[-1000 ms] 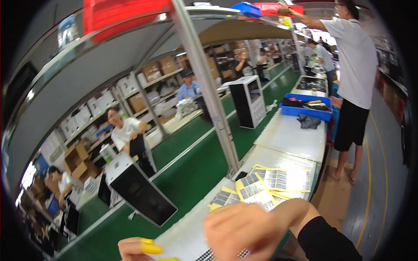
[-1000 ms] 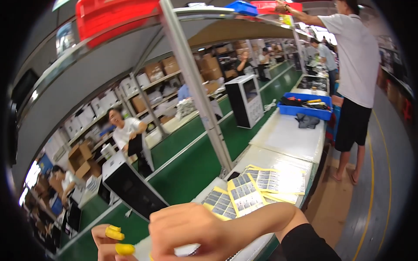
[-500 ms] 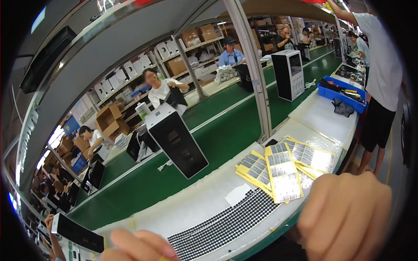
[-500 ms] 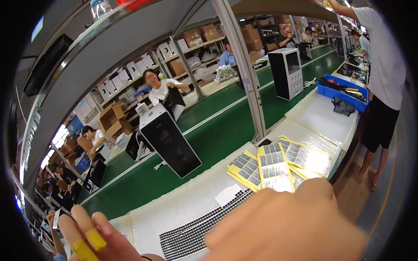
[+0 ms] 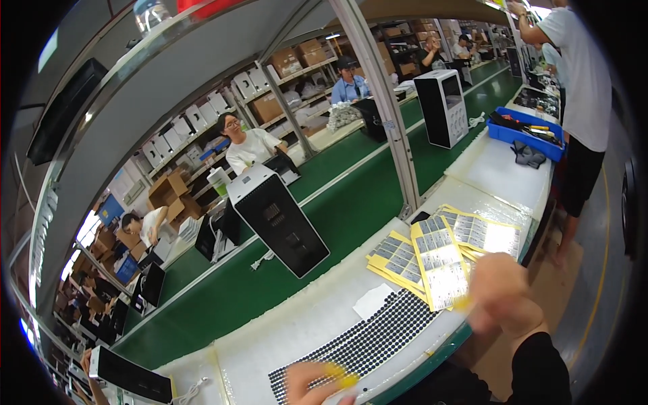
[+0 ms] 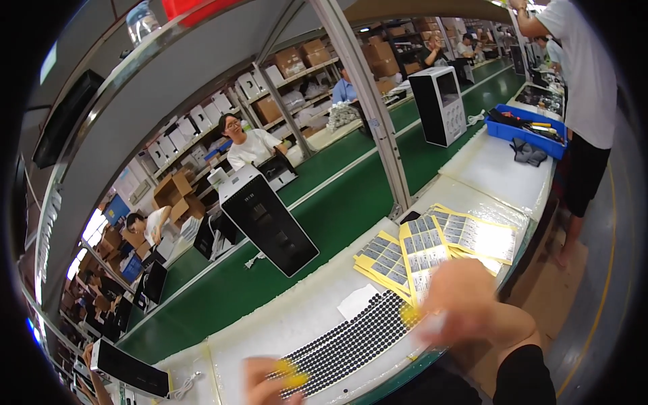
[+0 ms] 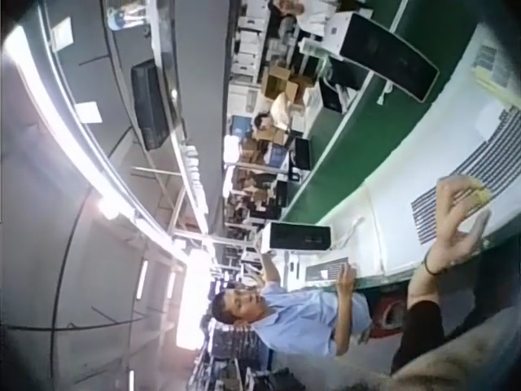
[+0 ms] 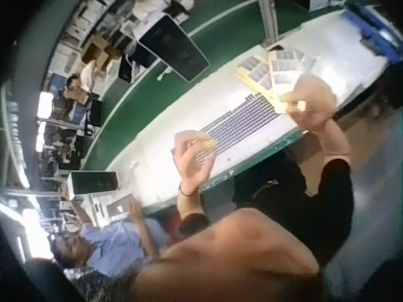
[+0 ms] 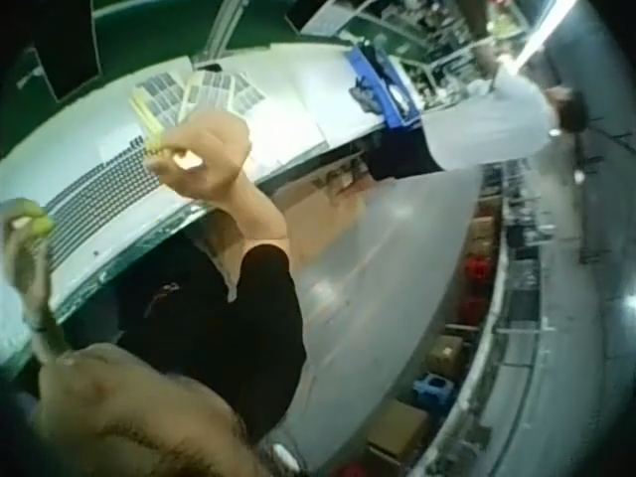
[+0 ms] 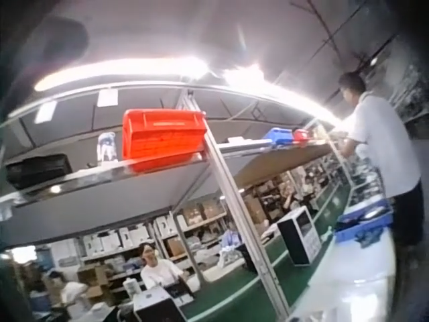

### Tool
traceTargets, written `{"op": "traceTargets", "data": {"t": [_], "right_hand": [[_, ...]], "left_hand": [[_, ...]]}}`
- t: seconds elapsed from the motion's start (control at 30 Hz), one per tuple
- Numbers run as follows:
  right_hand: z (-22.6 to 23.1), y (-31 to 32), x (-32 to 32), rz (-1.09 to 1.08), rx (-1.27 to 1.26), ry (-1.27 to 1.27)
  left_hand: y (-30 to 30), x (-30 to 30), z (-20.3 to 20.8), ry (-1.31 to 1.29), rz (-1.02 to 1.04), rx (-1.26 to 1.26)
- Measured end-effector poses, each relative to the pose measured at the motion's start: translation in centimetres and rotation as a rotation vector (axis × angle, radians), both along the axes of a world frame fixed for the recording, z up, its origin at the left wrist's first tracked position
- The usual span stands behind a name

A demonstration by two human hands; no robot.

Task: Inspecting and applying labels to plastic electronic device housings on an assembly line.

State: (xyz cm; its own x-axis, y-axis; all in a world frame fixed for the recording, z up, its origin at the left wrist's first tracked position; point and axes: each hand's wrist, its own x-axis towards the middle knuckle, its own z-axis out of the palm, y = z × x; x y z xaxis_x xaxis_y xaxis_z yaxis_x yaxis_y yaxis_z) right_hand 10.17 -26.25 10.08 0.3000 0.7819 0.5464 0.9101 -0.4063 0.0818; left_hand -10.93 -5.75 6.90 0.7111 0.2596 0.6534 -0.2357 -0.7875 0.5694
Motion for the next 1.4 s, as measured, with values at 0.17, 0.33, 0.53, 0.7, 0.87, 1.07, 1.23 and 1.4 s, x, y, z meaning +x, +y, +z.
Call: {"op": "traceTargets", "data": {"t": [0.17,0.33,0.53,0.7,0.87,1.07,1.23,1.4], "right_hand": [[-11.8,2.0,9.9,-0.236,0.601,0.497],[-18.2,0.4,13.9,-0.627,0.238,0.266],[-19.7,1.4,14.9,-0.683,0.219,0.311],[-19.4,2.0,15.3,-0.615,0.396,0.676],[-20.4,2.3,15.6,-0.549,0.485,0.549],[-20.6,-2.5,20.4,-0.600,0.535,0.384],[-20.9,-6.1,24.5,-0.666,0.147,0.469],[-19.6,-6.0,26.3,-0.621,0.149,0.723]], "left_hand": [[0.6,6.0,-10.8,0.416,-0.170,0.305],[1.9,6.9,-17.1,0.567,-0.108,0.601],[3.6,7.2,-19.2,0.592,-0.033,0.541],[3.7,7.2,-19.1,0.569,-0.025,0.512],[3.7,7.2,-19.1,0.562,-0.038,0.478],[3.0,7.8,-18.1,0.510,-0.054,0.485],[0.2,11.8,-15.3,0.400,-0.227,0.430],[-3.8,17.8,-15.1,0.286,-0.367,0.371]]}}
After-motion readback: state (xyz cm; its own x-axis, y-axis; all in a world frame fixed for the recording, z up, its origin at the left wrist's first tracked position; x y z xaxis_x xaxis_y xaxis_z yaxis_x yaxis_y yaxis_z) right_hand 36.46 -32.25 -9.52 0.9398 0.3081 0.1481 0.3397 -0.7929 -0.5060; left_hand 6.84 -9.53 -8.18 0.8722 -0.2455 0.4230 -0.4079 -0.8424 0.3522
